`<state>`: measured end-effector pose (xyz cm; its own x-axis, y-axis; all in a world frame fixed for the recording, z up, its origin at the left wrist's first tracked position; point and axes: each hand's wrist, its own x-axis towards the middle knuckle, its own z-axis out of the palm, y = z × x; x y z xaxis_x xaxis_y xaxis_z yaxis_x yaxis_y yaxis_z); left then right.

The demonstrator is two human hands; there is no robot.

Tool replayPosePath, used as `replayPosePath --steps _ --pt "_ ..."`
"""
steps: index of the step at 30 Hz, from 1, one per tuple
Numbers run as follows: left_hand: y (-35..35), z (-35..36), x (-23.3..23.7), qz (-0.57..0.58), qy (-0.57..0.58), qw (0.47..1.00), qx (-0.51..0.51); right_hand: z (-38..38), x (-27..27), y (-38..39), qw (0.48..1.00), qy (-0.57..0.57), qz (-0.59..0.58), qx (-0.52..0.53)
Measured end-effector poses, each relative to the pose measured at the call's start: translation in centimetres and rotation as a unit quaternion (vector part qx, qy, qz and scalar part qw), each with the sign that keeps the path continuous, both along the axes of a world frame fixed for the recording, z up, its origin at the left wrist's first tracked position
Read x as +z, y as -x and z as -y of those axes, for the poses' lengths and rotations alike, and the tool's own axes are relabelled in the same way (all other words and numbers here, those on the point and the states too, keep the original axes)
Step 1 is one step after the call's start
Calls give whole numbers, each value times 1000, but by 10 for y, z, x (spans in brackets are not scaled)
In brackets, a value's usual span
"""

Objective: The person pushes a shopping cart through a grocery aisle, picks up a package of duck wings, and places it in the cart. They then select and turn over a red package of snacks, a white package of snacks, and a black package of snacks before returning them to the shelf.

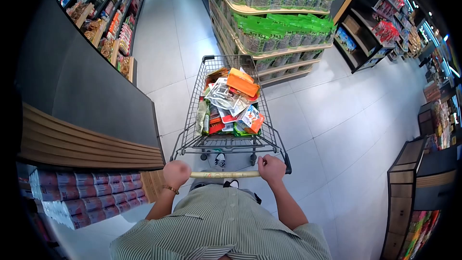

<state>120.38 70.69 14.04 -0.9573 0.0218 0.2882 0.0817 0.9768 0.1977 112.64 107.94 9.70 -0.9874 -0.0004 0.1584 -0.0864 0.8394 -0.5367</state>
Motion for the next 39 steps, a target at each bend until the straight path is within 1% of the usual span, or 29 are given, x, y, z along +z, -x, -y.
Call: replayPosePath --steps 2,3,6,7,9,13,14,16,18,19,20,21,22,25,27,28,29,30,32,33,34,36,37,39 --pt "-7 -29 0 -5 10 1000 19 -26 -3 10 1000 -5 -4 10" --pt "-8 -31 7 -12 7 999 31 -26 6 13 1000 -11 -4 16" --pt "-31 -70 2 -34 6 998 53 -61 4 7 999 -5 -10 34" --pt "-46 -64 28 -35 4 997 64 -54 32 -6 999 -8 -14 29" --pt "-50 -80 23 -41 3 997 69 -67 30 -6 998 16 -35 47" --pt "-65 -100 30 -50 11 993 102 -86 44 -7 998 -11 -17 57" --pt "-88 -99 75 -42 11 993 112 -87 85 -32 998 10 -14 63" --pt "-96 -110 87 -40 5 993 111 -101 104 -38 997 31 -18 70" --pt "-118 -126 117 -35 6 993 113 -128 138 -48 983 75 38 161" --pt "-124 -134 123 -36 1 992 117 -141 139 -52 983 77 37 160" --pt "-131 -143 127 -37 -5 992 123 -153 138 -55 986 9 23 165" --pt "-159 -146 183 -36 -1 992 122 -160 192 -81 984 -58 10 169" --pt "-168 -157 190 -31 -4 991 133 -172 200 -88 979 -97 10 178" --pt "-188 -185 196 -33 -13 988 149 -191 200 -102 977 -123 -19 171" --pt "-200 -200 196 -9 -11 985 174 -203 204 -114 978 -121 -28 165" --pt "-211 -198 240 -7 -10 985 170 -202 249 -124 979 -120 -17 167" --pt "-222 -205 249 -7 -10 984 176 -209 260 -133 978 -120 -12 168" --pt "-226 -213 252 -10 -11 984 179 -216 267 -140 979 -121 -18 160" --pt "-232 -221 242 -20 -1 983 183 -221 266 -143 978 -131 27 163" --pt "-234 -225 241 -29 11 981 193 -225 266 -142 979 -128 17 156" --pt "-239 -229 239 -41 6 981 189 -229 265 -145 976 -141 43 161" --pt "-250 -234 257 -58 11 981 184 -233 285 -154 967 -162 105 167" --pt "-258 -237 258 -67 11 981 182 -235 290 -157 967 -160 105 166" --pt "-261 -241 252 -68 11 981 180 -239 285 -150 944 -187 175 206"
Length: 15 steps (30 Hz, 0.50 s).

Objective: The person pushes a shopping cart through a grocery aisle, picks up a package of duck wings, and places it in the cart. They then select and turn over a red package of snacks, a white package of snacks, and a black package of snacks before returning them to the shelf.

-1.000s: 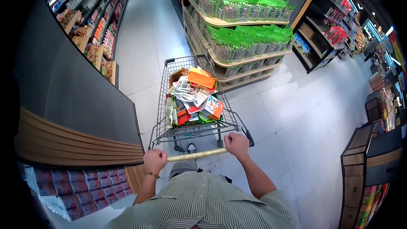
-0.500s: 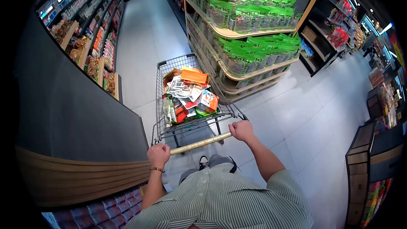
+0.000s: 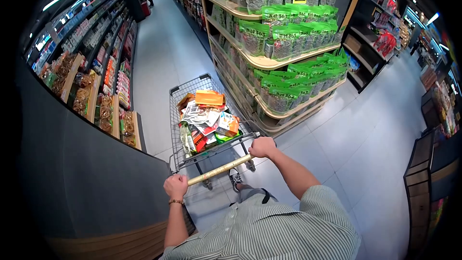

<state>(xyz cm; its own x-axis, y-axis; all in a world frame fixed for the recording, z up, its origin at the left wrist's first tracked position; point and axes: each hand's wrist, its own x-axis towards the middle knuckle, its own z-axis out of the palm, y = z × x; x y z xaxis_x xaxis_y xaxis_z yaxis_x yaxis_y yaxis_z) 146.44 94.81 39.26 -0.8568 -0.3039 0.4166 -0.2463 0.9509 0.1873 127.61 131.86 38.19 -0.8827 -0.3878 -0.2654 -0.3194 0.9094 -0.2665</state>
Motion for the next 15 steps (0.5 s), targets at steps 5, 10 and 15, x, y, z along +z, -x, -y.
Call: replayPosePath --steps 5,10,15 --pt "-3 -10 -17 39 -11 999 11 -10 11 10 982 -40 181 49" --pt "17 -38 -53 92 -18 996 12 -40 -33 15 991 -18 127 48" --pt "33 -29 -67 156 -15 988 18 -42 -55 22 995 16 90 46"
